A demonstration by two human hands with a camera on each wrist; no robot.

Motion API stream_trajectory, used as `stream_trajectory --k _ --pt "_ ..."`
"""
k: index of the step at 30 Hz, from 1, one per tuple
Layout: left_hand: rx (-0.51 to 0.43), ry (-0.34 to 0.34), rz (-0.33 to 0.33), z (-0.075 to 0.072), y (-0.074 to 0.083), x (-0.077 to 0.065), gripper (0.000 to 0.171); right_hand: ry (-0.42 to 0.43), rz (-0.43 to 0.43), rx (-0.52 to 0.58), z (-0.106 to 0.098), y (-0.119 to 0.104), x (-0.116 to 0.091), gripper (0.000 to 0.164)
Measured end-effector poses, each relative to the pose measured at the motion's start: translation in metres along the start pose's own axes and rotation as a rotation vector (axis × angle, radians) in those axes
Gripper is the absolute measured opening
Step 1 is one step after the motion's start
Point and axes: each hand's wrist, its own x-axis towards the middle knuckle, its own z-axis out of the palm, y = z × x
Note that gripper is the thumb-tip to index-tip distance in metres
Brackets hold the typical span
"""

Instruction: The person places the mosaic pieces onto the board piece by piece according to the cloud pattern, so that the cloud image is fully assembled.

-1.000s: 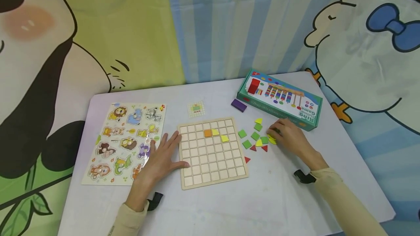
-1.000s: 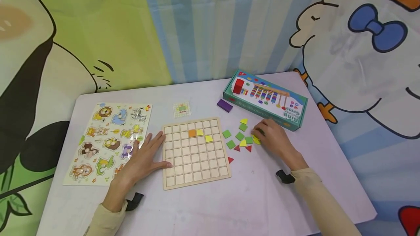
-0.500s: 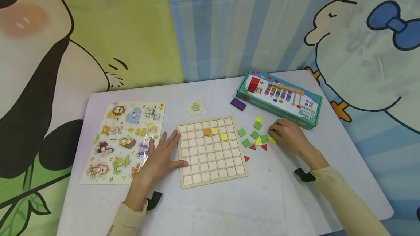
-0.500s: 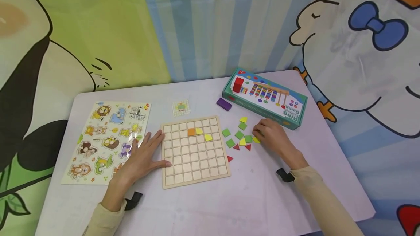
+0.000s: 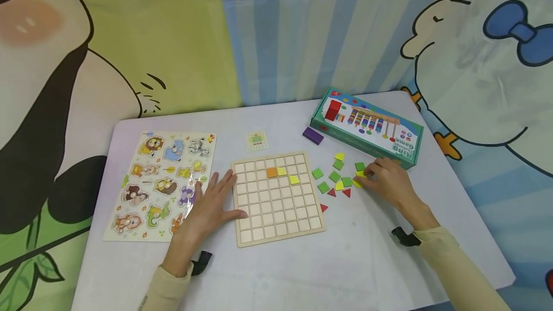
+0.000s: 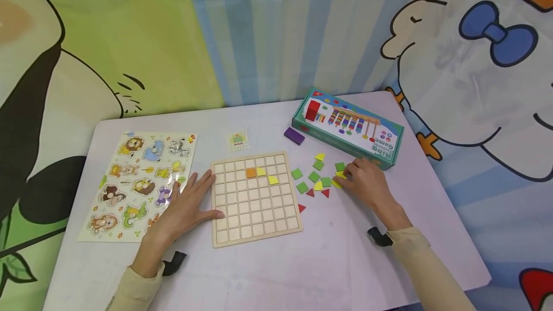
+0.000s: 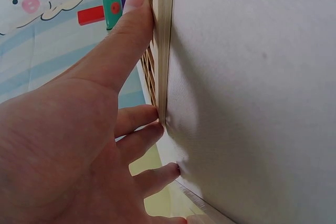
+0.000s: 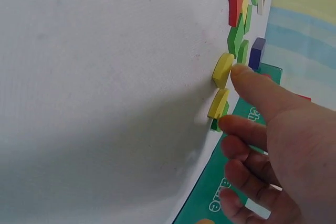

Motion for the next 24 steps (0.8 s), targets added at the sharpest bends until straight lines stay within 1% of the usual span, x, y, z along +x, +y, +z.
stream_trajectory --k 4,10,13,20,24 --pt "-0.014 -0.012 -0.007 0.0019 -0.0004 -0.0007 0.109 -0.015 0.01 -0.011 0.0006 0.0001 -0.0001 0.035" --pt "-0.015 -0.004 -0.007 0.0022 -0.0002 -0.0012 0.109 -0.058 -0.054 0.018 0.0 0.0 0.002 0.028" --pt "-0.017 -0.006 -0.009 0.001 -0.0003 -0.0011 0.109 -0.054 -0.064 0.03 0.0005 0.0 0.002 0.028" --pt "-0.017 -0.002 -0.01 -0.0006 0.001 -0.0009 0.109 0.022 0.017 0.017 0.0044 -0.003 0.0018 0.039" --pt "-0.013 -0.002 -0.01 0.0003 0.0011 -0.0006 0.109 0.003 0.048 -0.004 0.0059 -0.0059 0.0033 0.036"
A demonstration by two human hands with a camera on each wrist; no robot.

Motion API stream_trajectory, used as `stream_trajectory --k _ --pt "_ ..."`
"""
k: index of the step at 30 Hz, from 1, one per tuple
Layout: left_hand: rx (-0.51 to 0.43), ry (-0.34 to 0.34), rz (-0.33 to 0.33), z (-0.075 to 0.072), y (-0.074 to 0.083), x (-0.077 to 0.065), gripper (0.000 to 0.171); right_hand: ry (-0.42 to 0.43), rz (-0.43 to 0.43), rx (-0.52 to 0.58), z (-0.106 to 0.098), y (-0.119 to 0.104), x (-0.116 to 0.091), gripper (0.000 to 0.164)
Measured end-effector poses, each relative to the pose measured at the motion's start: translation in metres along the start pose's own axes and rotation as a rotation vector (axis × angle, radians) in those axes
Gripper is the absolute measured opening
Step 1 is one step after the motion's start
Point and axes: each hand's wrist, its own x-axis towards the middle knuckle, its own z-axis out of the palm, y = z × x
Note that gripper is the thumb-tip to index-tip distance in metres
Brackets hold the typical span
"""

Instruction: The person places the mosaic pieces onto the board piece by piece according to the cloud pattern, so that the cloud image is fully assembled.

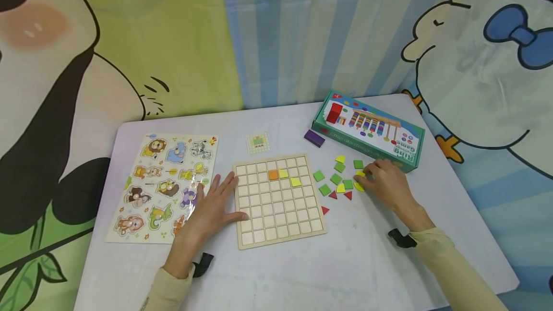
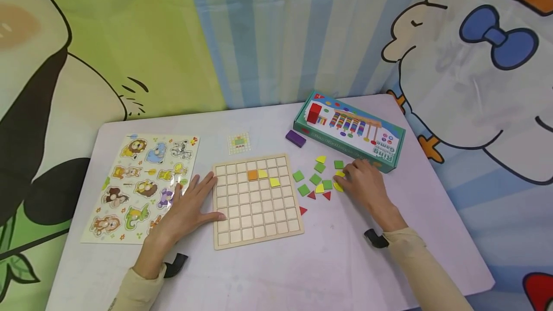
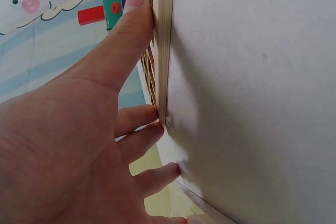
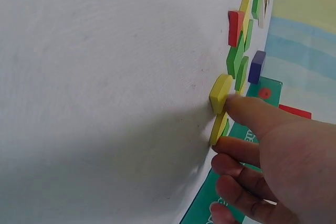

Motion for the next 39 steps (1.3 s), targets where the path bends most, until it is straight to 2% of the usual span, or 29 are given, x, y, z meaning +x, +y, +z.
stream_trajectory --k 4,11,14,24,31,39 --pt "-0.003 0.001 0.0 0.001 0.0 0.0 0.109 -0.032 0.018 -0.016 0.001 -0.002 0.002 0.03" --pt "0.001 -0.001 -0.001 0.0 0.0 -0.001 0.109 -0.037 0.048 -0.026 0.003 -0.007 0.005 0.041" --pt "-0.004 -0.001 -0.001 0.0 0.001 -0.001 0.109 -0.05 0.055 -0.018 0.004 -0.01 0.007 0.04" --pt "-0.004 0.008 0.001 0.0 0.001 -0.001 0.108 -0.062 0.015 0.027 0.007 -0.016 0.011 0.029" --pt "-0.002 0.002 -0.005 0.0 0.001 -0.001 0.109 -0.052 -0.005 0.028 0.008 -0.015 0.012 0.027" --pt "-0.006 0.008 0.003 -0.001 0.001 -0.001 0.109 -0.055 -0.008 0.107 0.004 -0.019 0.015 0.027"
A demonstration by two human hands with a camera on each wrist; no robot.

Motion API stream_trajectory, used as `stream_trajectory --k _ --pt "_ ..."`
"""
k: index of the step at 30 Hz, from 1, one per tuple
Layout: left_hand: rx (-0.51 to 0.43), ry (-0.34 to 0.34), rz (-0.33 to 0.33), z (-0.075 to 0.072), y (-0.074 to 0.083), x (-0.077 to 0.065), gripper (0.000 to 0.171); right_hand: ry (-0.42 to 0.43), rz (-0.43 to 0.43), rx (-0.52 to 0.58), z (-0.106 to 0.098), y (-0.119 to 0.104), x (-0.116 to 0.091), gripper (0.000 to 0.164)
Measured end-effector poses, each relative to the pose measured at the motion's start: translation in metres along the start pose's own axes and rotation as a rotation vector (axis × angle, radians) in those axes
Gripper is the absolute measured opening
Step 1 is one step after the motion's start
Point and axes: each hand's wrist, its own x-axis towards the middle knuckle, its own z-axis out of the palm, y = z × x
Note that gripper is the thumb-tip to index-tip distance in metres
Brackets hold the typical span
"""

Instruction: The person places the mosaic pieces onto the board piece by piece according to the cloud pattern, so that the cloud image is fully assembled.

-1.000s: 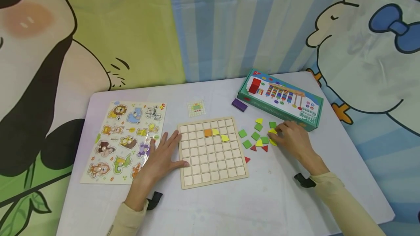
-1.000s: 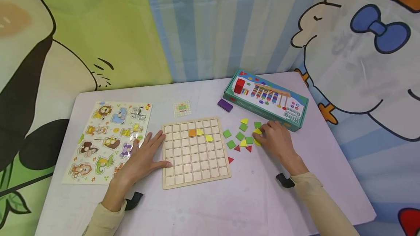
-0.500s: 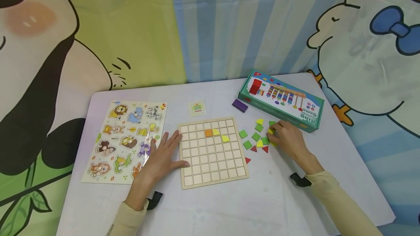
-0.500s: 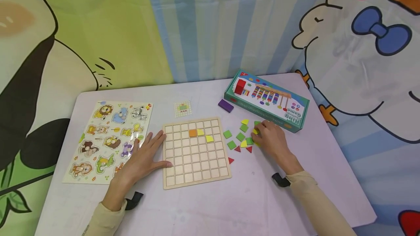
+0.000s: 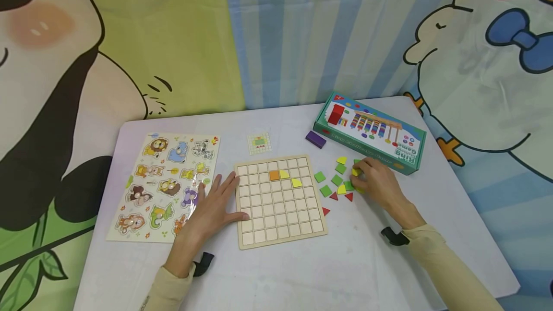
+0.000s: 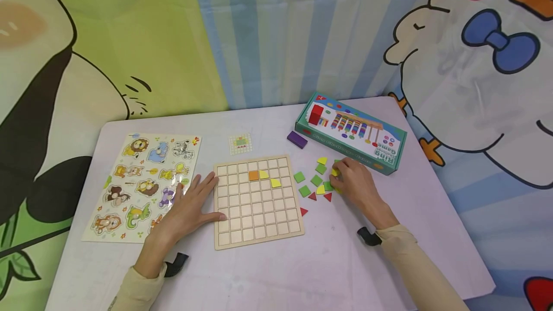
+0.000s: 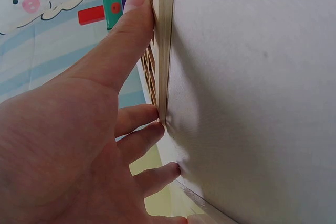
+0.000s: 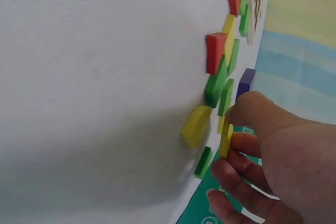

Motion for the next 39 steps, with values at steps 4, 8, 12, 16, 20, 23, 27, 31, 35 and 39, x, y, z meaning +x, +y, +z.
stream_trajectory --k 4,8,12,16,20,23,27,31,35,39 --pt "0.0 0.007 0.003 0.0 -0.001 0.0 0.109 0.004 -0.037 0.073 -0.004 -0.013 0.005 0.029" --pt "0.007 0.009 0.002 0.001 -0.001 0.0 0.11 0.032 -0.144 0.12 -0.001 -0.034 0.01 0.028" --pt "0.008 0.004 -0.001 0.0 -0.001 0.001 0.11 0.058 -0.285 0.151 0.009 -0.062 0.014 0.028" --pt "0.007 0.0 0.0 0.0 -0.001 0.001 0.11 0.054 -0.389 0.187 0.022 -0.087 0.018 0.03" --pt "0.003 -0.001 0.003 0.0 -0.001 0.001 0.11 0.026 -0.436 0.195 0.032 -0.105 0.019 0.026" --pt "0.005 -0.001 0.005 0.0 0.0 0.0 0.11 0.012 -0.461 0.205 0.038 -0.112 0.018 0.022" --pt "0.014 0.0 0.003 -0.001 0.0 0.0 0.109 0.002 -0.477 0.205 0.044 -0.114 0.014 0.021" --pt "0.013 0.0 0.002 -0.002 0.0 0.001 0.109 -0.012 -0.469 0.192 0.047 -0.114 0.011 0.02" --pt "0.003 -0.004 0.003 -0.002 0.0 0.001 0.109 -0.007 -0.452 0.177 0.049 -0.114 0.009 0.019" --pt "0.005 -0.008 -0.002 -0.001 0.001 0.001 0.11 0.001 -0.427 0.184 0.051 -0.114 0.008 0.018"
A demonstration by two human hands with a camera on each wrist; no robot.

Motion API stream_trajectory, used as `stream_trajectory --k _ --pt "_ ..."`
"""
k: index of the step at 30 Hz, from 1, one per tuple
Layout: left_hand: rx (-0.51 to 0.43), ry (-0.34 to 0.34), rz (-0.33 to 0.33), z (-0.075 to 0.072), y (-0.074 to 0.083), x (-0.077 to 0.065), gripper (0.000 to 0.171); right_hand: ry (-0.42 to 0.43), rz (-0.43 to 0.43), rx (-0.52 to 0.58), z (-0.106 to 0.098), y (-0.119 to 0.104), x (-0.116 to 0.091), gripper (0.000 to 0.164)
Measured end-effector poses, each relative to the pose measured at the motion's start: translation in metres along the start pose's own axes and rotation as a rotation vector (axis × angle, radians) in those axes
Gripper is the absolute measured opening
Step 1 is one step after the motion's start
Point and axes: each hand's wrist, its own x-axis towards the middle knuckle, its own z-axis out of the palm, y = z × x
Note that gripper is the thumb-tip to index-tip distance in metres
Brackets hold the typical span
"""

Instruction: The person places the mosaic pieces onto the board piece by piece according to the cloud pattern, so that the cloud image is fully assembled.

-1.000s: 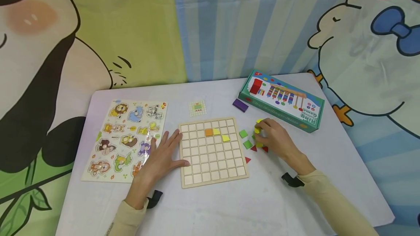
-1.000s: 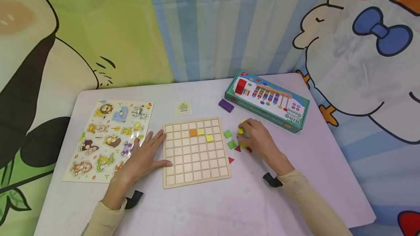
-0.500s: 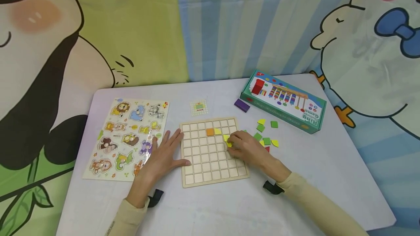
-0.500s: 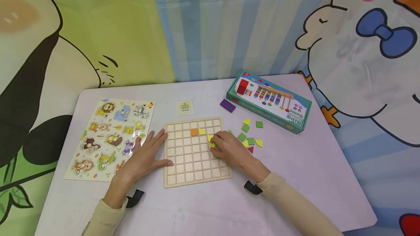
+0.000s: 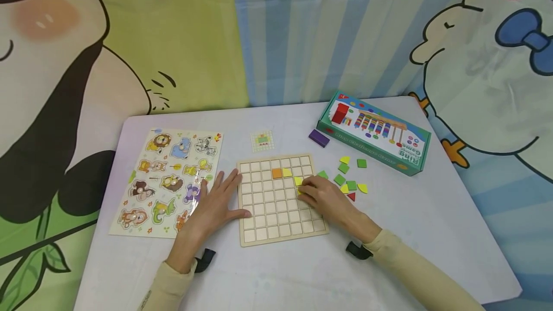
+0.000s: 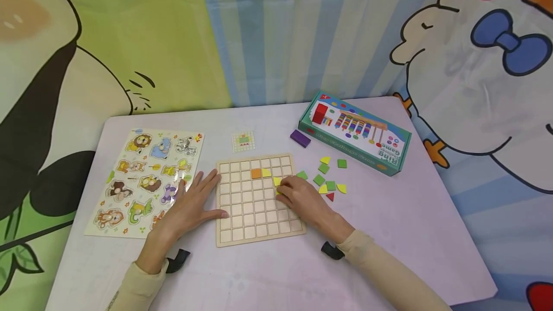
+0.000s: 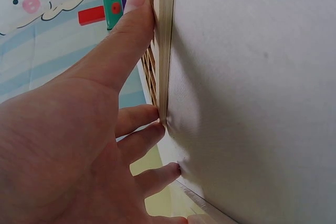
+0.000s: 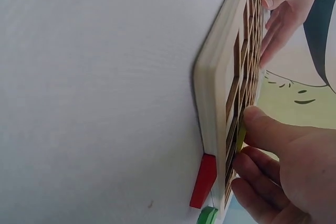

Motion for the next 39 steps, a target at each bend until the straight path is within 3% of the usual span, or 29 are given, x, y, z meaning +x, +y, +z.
stream_trajectory --k 14,20,24,30,35,39 --pt "-0.002 0.002 0.007 0.0 -0.001 0.001 0.109 -0.015 0.138 0.135 -0.001 -0.003 0.004 0.01" --pt "-0.004 0.005 0.008 0.001 -0.001 0.0 0.11 -0.06 0.268 0.27 -0.002 -0.002 0.01 0.005" --pt "-0.003 0.007 0.004 0.003 -0.001 -0.001 0.11 -0.1 0.325 0.281 -0.004 -0.004 0.014 0.004" --pt "0.001 0.004 0.0 0.005 -0.002 -0.002 0.11 -0.081 0.294 0.286 -0.004 -0.003 0.011 0.005" --pt "0.004 0.012 0.006 0.004 -0.002 -0.002 0.11 0.024 0.233 0.25 -0.013 0.005 0.009 0.008" --pt "0.005 0.015 0.007 0.003 -0.002 -0.001 0.109 0.108 0.212 0.135 -0.03 0.023 0.005 0.013"
